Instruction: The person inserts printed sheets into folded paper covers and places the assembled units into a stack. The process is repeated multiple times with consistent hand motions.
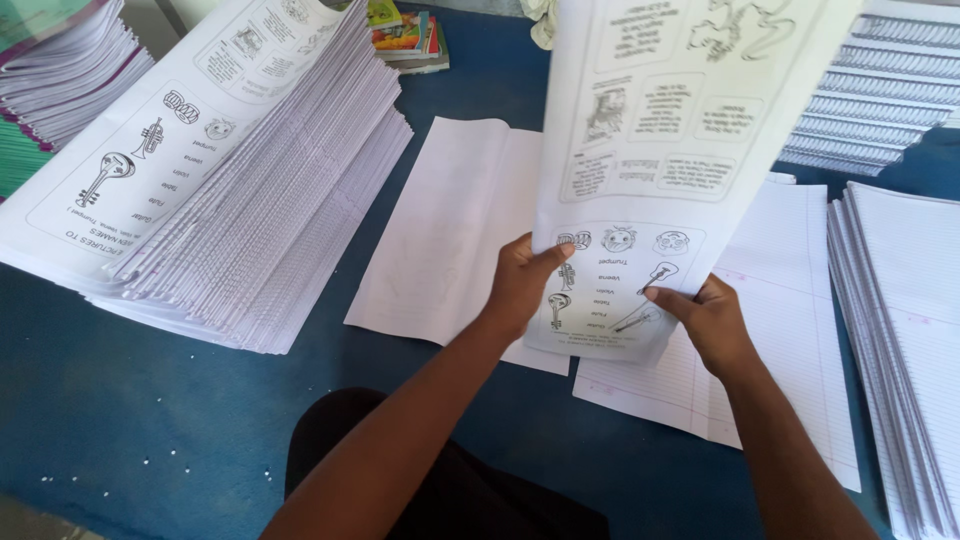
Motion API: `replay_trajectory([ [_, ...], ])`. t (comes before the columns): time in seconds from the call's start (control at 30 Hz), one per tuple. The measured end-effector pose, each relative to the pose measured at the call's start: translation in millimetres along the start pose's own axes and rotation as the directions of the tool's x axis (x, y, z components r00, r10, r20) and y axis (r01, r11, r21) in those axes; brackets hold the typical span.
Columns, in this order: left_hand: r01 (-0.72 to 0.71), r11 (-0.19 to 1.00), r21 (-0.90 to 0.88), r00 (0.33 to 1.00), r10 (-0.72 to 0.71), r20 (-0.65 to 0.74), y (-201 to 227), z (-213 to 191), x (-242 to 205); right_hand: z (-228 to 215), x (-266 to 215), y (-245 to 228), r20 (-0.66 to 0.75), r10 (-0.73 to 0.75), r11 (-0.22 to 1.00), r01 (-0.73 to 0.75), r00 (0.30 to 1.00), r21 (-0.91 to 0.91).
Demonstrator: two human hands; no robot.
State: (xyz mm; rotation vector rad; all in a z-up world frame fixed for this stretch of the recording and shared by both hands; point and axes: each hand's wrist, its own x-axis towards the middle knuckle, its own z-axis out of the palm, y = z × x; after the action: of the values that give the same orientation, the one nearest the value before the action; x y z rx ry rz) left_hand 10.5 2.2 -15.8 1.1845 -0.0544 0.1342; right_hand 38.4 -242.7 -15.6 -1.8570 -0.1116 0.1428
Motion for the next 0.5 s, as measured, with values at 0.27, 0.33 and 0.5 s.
replay_trajectory([
  [0.27, 0.017, 1.0, -0.002, 0.999, -0.017, -0.035, 18, -15, 24, 14, -5, -5, 0.063, -0.135, 0.989, 0.13, 0.989, 0.068],
  [0.33, 0.052, 0.998, 0.026, 0.996, -0.05, -0.079, 21, -14, 30, 16, -9, -10, 0.049, -0.159, 0.987, 0.158, 0.986, 0.027],
  [0.5, 0.109, 0.994, 0.008, 0.991, -0.108, -0.083, 20, -9, 36, 14, -11, -18, 0.014, -0.205, 0.978, 0.205, 0.979, 0.035],
])
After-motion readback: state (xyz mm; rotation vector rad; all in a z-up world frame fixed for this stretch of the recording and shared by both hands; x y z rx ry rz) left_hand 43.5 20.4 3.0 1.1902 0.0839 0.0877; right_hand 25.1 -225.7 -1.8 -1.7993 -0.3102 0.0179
